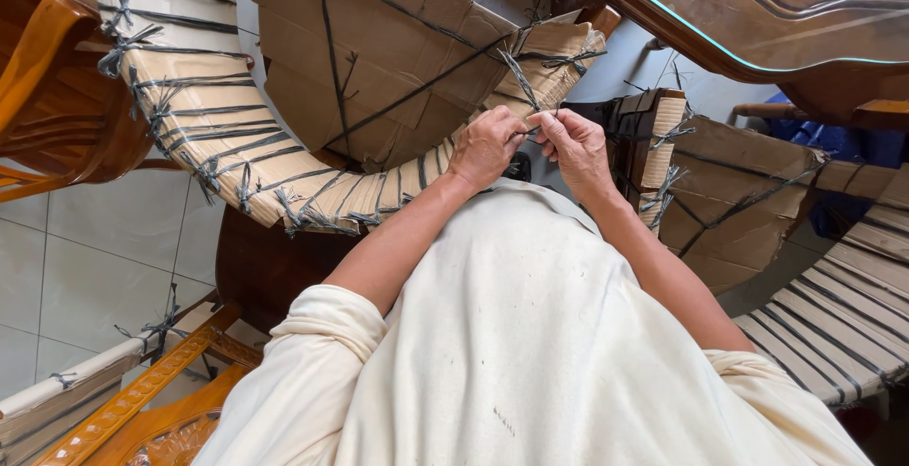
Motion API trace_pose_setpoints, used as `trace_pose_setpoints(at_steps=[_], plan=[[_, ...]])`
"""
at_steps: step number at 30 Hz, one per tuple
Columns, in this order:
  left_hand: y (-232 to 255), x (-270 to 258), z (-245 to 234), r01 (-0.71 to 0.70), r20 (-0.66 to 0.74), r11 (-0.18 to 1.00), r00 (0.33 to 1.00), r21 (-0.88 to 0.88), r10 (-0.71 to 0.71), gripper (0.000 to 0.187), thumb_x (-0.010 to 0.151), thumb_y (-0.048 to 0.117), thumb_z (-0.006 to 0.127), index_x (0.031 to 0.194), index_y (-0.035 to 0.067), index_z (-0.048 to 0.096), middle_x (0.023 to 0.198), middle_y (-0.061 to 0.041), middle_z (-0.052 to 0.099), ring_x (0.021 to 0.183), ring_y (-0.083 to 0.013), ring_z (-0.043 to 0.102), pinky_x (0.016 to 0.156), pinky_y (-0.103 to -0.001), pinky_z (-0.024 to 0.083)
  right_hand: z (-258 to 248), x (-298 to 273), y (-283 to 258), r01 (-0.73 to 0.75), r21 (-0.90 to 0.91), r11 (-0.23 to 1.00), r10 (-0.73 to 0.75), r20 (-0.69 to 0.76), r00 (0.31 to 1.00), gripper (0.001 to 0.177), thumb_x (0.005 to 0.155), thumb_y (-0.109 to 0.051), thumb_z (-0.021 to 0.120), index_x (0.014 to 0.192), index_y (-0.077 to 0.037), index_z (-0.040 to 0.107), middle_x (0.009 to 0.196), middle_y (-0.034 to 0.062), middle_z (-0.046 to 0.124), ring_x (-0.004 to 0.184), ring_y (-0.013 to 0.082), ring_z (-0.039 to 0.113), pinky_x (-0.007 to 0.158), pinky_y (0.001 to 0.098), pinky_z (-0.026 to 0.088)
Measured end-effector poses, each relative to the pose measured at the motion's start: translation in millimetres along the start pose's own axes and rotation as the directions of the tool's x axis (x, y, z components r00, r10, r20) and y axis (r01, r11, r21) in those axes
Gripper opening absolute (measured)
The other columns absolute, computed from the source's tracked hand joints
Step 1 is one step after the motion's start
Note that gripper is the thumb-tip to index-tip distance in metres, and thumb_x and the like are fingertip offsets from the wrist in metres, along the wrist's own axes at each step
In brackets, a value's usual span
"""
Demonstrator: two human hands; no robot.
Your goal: Tying plastic straps to secure cardboard padding on wooden chair frames for shipping.
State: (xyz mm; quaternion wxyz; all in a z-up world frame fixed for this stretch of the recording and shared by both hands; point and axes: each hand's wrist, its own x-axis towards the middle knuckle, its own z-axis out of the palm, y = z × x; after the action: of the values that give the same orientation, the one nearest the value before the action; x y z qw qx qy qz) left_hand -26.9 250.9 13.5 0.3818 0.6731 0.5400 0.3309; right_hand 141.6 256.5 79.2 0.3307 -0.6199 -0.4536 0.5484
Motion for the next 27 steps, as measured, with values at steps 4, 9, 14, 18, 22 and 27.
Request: trace_pose_setpoints(at_steps=[4,9,14,18,22,27], plan=[[-7.1,-4.8,3.8,-0.044,-0.058,0.998,0.997,-0.054,0.041,0.004,0.092,0.023,0.073,0.095,0.024,0.071,0.089,0.003,0.062,0.090,-0.0211,0.069,0.076,-0.033,0.060,-0.8,-8.6,-12.9,-0.012,0.016,1.000,0.012,-0.039,0.999,0.020,0.106,-0.020,0.064,0.111,-0.005,0.076,0.080,0.0082,0.072,0.063,0.0054,0.065,0.053,0.0153,0.053],[-10.8,-12.4,-3.8,-0.018,-0.123,0.966,0.992,-0.256,-0.014,0.004,0.093,0.020,0.074,0.095,0.019,0.076,0.090,0.000,0.070,0.089,-0.0214,0.071,0.074,-0.030,0.059,-7.1,-4.8,-4.8,-0.082,0.128,0.988,0.096,-0.103,0.990,0.022,0.105,-0.024,0.063,0.111,-0.007,0.075,0.087,0.0062,0.074,0.066,0.0037,0.067,0.055,0.0133,0.055],[-7.2,-14.8,-15.2,-0.013,-0.082,0.965,0.997,-0.262,-0.009,0.003,0.094,0.021,0.073,0.092,0.018,0.073,0.089,-0.001,0.070,0.087,-0.0238,0.071,0.077,-0.034,0.058,-4.4,-1.7,-7.5,-0.067,0.152,0.986,0.079,-0.076,0.994,0.023,0.106,-0.023,0.063,0.111,-0.005,0.074,0.089,0.0100,0.075,0.067,0.0064,0.069,0.055,0.0149,0.057],[-10.2,-17.4,-12.7,-0.027,-0.097,0.986,0.995,-0.165,0.011,0.005,0.096,0.021,0.069,0.099,0.018,0.071,0.086,-0.003,0.068,0.085,-0.0238,0.070,0.076,-0.035,0.058,-4.9,1.3,-4.6,-0.066,0.140,0.988,0.077,-0.075,0.994,0.023,0.107,-0.024,0.062,0.110,-0.004,0.073,0.089,0.0098,0.075,0.067,0.0065,0.069,0.055,0.0148,0.057],[-2.1,-19.4,-14.9,-0.163,-0.138,0.985,0.978,-0.048,0.155,0.032,0.088,0.017,0.076,0.118,0.014,0.065,0.096,-0.007,0.065,0.093,-0.0295,0.069,0.083,-0.041,0.057,-8.0,4.1,0.4,-0.076,0.135,0.988,0.088,-0.083,0.993,0.023,0.107,-0.024,0.061,0.110,-0.005,0.073,0.089,0.0092,0.075,0.067,0.0065,0.069,0.055,0.0144,0.057],[8.8,-19.2,-3.8,-0.202,-0.013,0.888,0.974,0.414,0.228,0.091,0.073,0.067,0.080,0.136,0.008,0.053,0.115,-0.011,0.063,0.098,-0.0279,0.065,0.085,-0.042,0.048,-7.1,2.9,-1.0,-0.107,0.185,0.977,0.130,-0.114,0.985,0.021,0.106,-0.024,0.062,0.109,-0.006,0.073,0.085,0.0082,0.074,0.063,0.0064,0.069,0.052,0.0138,0.056]])
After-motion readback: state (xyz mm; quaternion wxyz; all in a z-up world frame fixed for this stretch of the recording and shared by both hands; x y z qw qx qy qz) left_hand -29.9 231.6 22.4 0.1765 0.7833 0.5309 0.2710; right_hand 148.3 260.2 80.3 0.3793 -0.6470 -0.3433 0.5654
